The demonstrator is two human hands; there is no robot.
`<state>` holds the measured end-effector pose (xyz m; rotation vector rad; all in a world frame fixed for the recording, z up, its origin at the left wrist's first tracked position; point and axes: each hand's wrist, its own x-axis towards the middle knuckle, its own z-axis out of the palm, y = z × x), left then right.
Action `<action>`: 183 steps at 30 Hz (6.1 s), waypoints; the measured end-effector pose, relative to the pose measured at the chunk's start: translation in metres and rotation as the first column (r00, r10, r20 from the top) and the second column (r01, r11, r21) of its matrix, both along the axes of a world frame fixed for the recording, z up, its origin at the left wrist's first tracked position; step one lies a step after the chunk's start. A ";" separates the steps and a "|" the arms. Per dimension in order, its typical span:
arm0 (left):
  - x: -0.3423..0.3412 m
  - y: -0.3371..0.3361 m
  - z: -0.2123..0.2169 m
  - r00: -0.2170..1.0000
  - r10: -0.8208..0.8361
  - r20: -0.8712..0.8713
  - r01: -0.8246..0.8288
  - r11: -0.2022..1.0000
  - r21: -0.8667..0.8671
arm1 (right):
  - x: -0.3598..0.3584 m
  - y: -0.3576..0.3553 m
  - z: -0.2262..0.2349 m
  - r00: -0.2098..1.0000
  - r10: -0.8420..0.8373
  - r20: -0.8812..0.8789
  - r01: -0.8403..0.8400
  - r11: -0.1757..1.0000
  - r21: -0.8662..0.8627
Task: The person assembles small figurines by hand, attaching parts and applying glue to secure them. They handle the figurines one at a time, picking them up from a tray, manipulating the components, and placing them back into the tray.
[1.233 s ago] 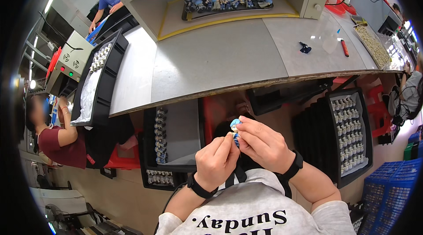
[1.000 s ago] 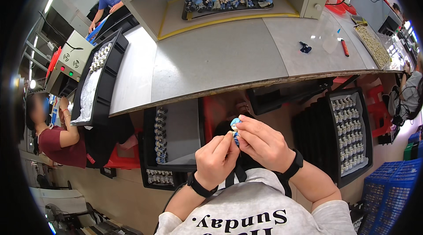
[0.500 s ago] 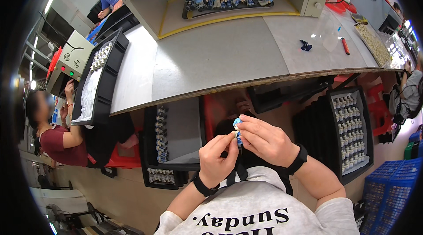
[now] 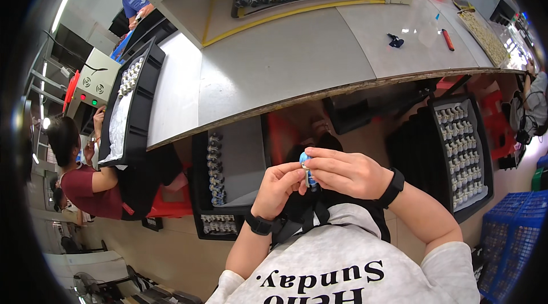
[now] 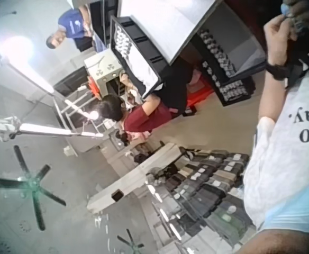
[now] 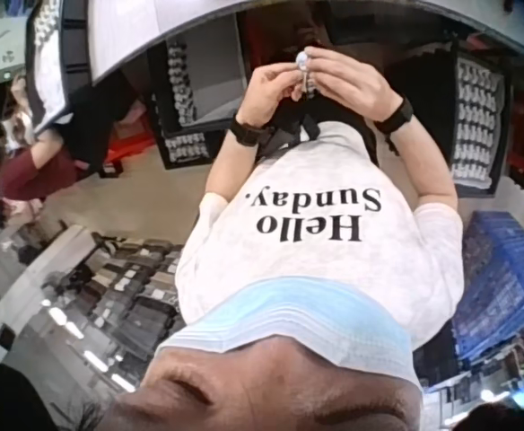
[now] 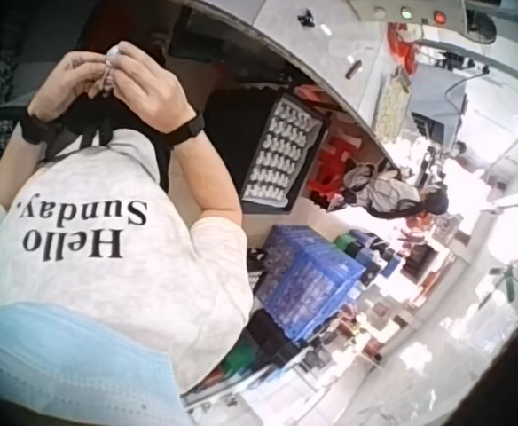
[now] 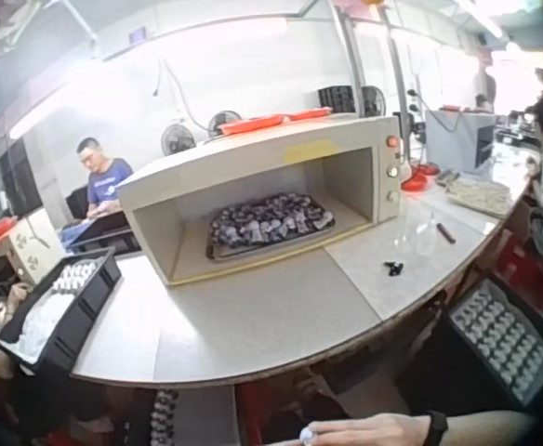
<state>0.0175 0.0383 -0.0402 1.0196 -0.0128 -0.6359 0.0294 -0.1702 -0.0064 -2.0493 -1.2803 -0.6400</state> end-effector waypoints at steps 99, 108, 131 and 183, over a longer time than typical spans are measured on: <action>0.001 -0.010 -0.041 0.963 0.258 -0.081 -0.269 0.936 -0.225 | -0.022 0.033 -0.043 0.825 -0.227 -0.518 0.409 0.873 0.268; 0.000 -0.009 -0.044 0.965 0.258 -0.041 -0.261 0.944 -0.204 | -0.016 0.036 -0.053 0.839 -0.246 -0.485 0.417 0.864 0.283; 0.000 -0.008 -0.055 0.953 0.263 -0.152 -0.296 0.919 -0.262 | -0.013 0.042 -0.055 0.830 -0.263 -0.492 0.435 0.857 0.275; 0.287 0.252 -0.262 0.938 0.043 0.344 -0.329 -0.197 0.923 | 0.137 -0.012 -0.033 0.691 -0.719 -0.077 0.714 0.662 0.227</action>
